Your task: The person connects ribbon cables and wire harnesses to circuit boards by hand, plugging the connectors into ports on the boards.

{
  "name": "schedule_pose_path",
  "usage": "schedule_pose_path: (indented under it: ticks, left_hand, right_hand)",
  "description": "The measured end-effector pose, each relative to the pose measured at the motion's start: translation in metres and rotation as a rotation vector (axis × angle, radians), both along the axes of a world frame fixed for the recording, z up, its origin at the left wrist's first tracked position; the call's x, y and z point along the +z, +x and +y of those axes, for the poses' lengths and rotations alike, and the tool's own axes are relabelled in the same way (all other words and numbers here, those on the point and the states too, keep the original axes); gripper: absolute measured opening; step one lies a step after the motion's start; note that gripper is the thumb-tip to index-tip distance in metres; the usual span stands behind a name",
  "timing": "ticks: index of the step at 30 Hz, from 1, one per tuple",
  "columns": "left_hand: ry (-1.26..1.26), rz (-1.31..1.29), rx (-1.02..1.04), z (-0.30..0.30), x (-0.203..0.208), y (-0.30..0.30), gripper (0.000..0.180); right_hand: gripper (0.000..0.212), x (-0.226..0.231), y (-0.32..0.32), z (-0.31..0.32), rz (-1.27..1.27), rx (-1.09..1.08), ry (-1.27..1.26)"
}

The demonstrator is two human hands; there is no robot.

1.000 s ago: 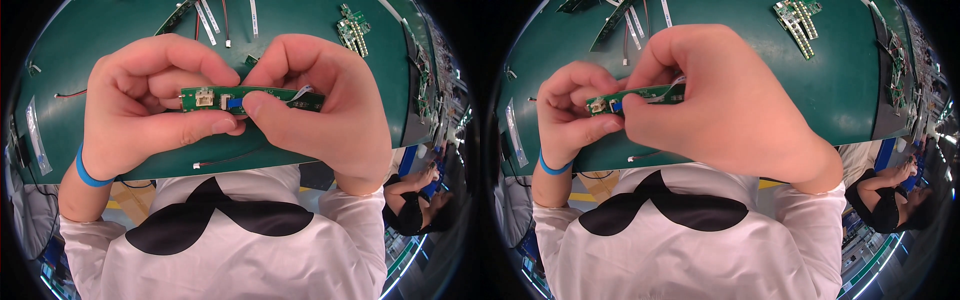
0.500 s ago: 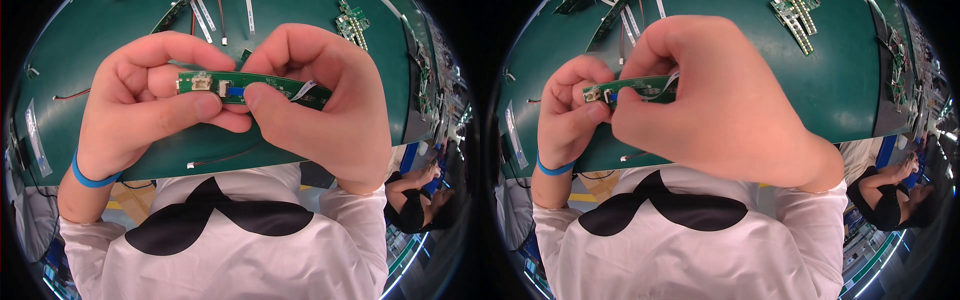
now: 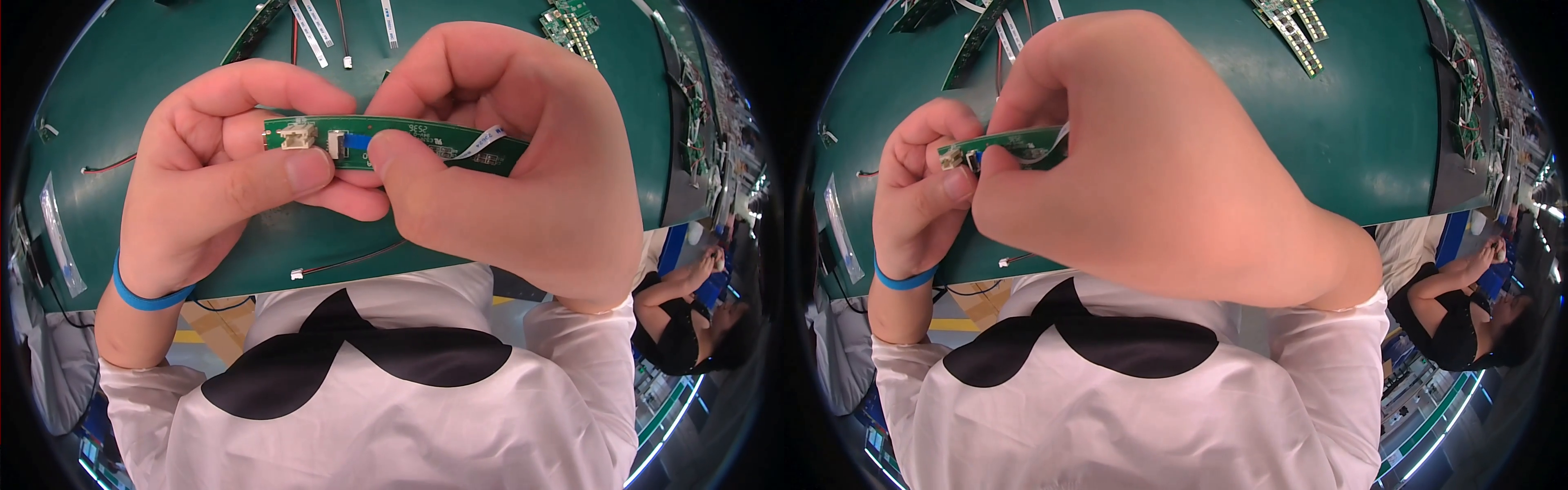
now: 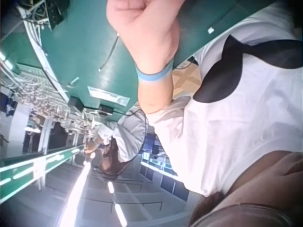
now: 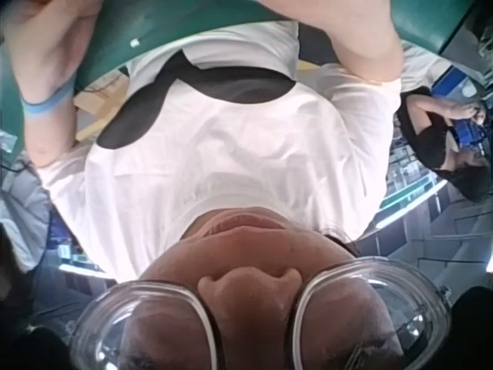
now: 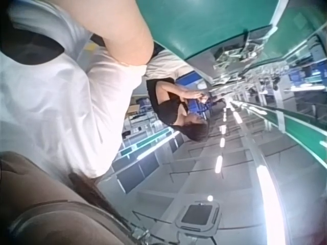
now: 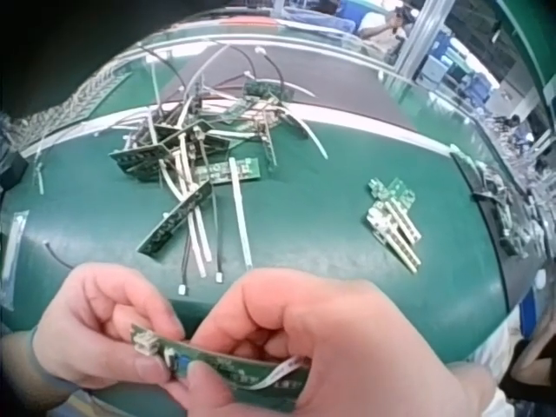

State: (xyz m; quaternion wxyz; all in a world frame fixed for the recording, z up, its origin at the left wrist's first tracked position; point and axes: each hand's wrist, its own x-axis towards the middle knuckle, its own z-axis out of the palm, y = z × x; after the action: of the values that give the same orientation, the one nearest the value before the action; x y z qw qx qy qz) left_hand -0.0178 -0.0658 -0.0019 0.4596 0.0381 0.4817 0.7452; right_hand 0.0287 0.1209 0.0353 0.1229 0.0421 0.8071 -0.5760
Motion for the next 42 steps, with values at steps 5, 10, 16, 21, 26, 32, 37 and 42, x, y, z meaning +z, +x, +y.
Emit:
schedule_pose_path:
  ticks: [5, 10, 16, 21, 26, 32, 37, 42]
  left_hand:
    - [-0.010, 0.000, 0.011, -0.001, 0.000, 0.001, 0.034]
    - [-0.034, 0.007, 0.013, 0.000, 0.002, 0.001, 0.033]
    - [-0.051, -0.002, 0.014, -0.002, 0.002, 0.002, 0.031]
    - [0.005, -0.017, 0.008, 0.000, 0.002, 0.002, 0.031]
    - [0.010, 0.002, 0.022, -0.001, 0.001, 0.003, 0.030]
    - [0.022, 0.022, 0.019, 0.001, 0.001, 0.003, 0.029]
    - [0.017, 0.034, 0.018, 0.001, 0.002, 0.004, 0.028]
    - [0.011, -0.023, 0.011, -0.001, 0.001, 0.004, 0.030]
  right_hand:
    - [0.010, -0.002, 0.004, 0.001, -0.013, -0.004, -0.021]
    - [0.010, 0.002, 0.001, -0.001, -0.140, -0.050, -0.071]
    - [0.009, -0.009, -0.002, 0.006, -0.078, 0.070, -0.165]
    - [0.009, -0.010, -0.003, 0.014, -0.197, 0.074, -0.283]
    - [0.008, -0.011, -0.005, 0.013, -0.304, 0.057, -0.376]
    - [0.008, -0.006, -0.003, 0.013, -0.317, 0.025, -0.372]
    - [0.008, -0.009, -0.002, 0.012, -0.313, 0.032, -0.386]
    - [0.008, -0.012, -0.003, 0.012, -0.289, 0.079, -0.365]
